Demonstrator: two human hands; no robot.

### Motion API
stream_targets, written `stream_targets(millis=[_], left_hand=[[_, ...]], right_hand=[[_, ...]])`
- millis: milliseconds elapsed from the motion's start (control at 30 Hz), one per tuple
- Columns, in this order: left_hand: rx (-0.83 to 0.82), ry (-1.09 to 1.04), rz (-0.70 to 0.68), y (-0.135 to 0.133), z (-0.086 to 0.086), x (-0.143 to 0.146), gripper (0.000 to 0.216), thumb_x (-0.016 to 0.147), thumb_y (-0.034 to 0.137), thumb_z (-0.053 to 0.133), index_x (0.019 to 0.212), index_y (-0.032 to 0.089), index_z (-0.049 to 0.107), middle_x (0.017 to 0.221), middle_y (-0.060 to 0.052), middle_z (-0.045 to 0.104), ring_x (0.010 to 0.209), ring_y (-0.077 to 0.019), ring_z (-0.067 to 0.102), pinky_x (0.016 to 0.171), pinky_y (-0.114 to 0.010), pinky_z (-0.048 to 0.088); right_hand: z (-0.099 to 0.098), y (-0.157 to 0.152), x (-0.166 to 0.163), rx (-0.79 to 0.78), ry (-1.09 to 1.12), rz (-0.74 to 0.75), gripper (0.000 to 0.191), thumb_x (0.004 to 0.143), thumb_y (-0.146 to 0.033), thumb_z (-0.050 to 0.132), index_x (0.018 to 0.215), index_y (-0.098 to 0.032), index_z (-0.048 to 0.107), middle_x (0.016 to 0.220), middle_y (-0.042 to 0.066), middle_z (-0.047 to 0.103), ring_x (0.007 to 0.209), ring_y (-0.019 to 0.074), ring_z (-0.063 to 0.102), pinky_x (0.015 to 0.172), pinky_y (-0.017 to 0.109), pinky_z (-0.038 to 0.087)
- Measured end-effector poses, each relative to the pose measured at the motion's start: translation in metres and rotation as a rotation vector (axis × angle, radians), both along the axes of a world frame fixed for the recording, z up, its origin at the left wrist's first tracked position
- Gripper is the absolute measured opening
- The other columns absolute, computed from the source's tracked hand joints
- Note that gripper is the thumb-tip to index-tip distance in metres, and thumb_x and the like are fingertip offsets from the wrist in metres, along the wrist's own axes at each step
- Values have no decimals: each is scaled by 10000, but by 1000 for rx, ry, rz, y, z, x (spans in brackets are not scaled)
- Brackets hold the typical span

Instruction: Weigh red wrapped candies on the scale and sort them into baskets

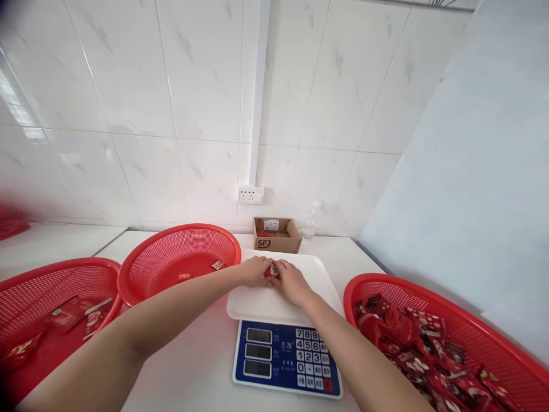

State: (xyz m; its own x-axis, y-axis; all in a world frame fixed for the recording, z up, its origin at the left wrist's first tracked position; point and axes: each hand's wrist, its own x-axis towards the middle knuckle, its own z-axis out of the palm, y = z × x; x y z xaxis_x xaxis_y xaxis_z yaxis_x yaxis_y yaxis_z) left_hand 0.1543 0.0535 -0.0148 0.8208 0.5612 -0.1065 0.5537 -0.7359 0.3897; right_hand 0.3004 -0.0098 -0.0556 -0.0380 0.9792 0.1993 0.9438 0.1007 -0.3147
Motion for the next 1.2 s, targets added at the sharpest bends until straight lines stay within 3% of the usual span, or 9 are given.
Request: stream_targets(millis=[100, 233, 333, 433, 567, 700, 900, 1100, 1200], left_hand=[[-66, -50, 69, 3, -3, 10, 460, 804, 313, 647, 1205, 140, 502, 1234, -138, 515, 1109, -288, 511, 907, -472, 431], [-284, -134, 162, 5, -3, 12, 285, 904, 314, 521, 1155, 181, 542, 1177, -79, 554, 980, -201, 580, 818, -399, 501], [-515, -235, 232, 4, -2, 9, 295, 895, 322, 534, 1152, 177, 545, 1176, -79, 555, 983, -211, 578, 818, -404, 500], [-757, -387, 284, -1, 3, 7, 291, 903, 292, 520, 1155, 147, 530, 1129, -84, 575, 944, -191, 596, 799, -385, 512], [-1015, -616, 332, -15, 13, 8, 244, 949, 284, 380, 1106, 155, 515, 1026, -66, 608, 821, -122, 626, 760, -294, 538], [-1140, -790, 427, -27, 22, 5, 375, 955, 453, 270, 1086, 176, 486, 1013, -75, 608, 751, -139, 636, 693, -325, 560], [-1053, -895, 537, -15, 34, -42, 266, 968, 368, 298, 1064, 192, 472, 954, -61, 634, 727, -135, 647, 685, -312, 555], [-751, -773, 624, 13, 38, -119, 329, 962, 394, 260, 1045, 174, 490, 1047, -107, 631, 838, -178, 646, 706, -311, 542], [-589, -572, 600, 18, 30, -152, 391, 911, 475, 361, 1119, 174, 496, 1138, -124, 610, 922, -235, 632, 734, -351, 521]], right_hand=[[2, -4, 2, 27, -8, -61, 399, 779, -216, 536, 1173, -150, 531, 1154, 137, 552, 1075, 241, 512, 908, 368, 393], [7, -5, 2, 36, 221, -105, 322, 751, -220, 554, 1073, -197, 547, 1043, 76, 577, 927, 195, 571, 808, 321, 432], [12, -6, 0, 14, 539, -164, 256, 699, -241, 593, 952, -222, 556, 877, 15, 621, 819, 191, 593, 736, 319, 455], [18, -5, -3, 33, 842, -247, 246, 687, -318, 607, 902, -220, 540, 857, 23, 636, 832, 205, 611, 702, 321, 481], [29, -1, -11, 43, 1013, -280, 303, 762, -424, 521, 983, -219, 493, 875, 56, 664, 812, 215, 650, 623, 322, 512], [38, 5, -29, 88, 1084, -301, 323, 738, -440, 562, 969, -221, 511, 906, 60, 658, 851, 227, 643, 665, 342, 527], [54, 33, -85, 107, 1097, -199, 230, 809, -446, 478, 883, -239, 548, 1016, 30, 626, 1002, 191, 582, 845, 333, 492], [67, 54, -147, -155, 1165, -41, 312, 876, -475, 357, 968, -241, 541, 944, 37, 655, 823, 183, 644, 612, 332, 561], [63, 50, -157, -231, 1130, 11, 322, 875, -452, 397, 1034, -224, 560, 1156, 74, 597, 972, 202, 612, 649, 328, 569]])
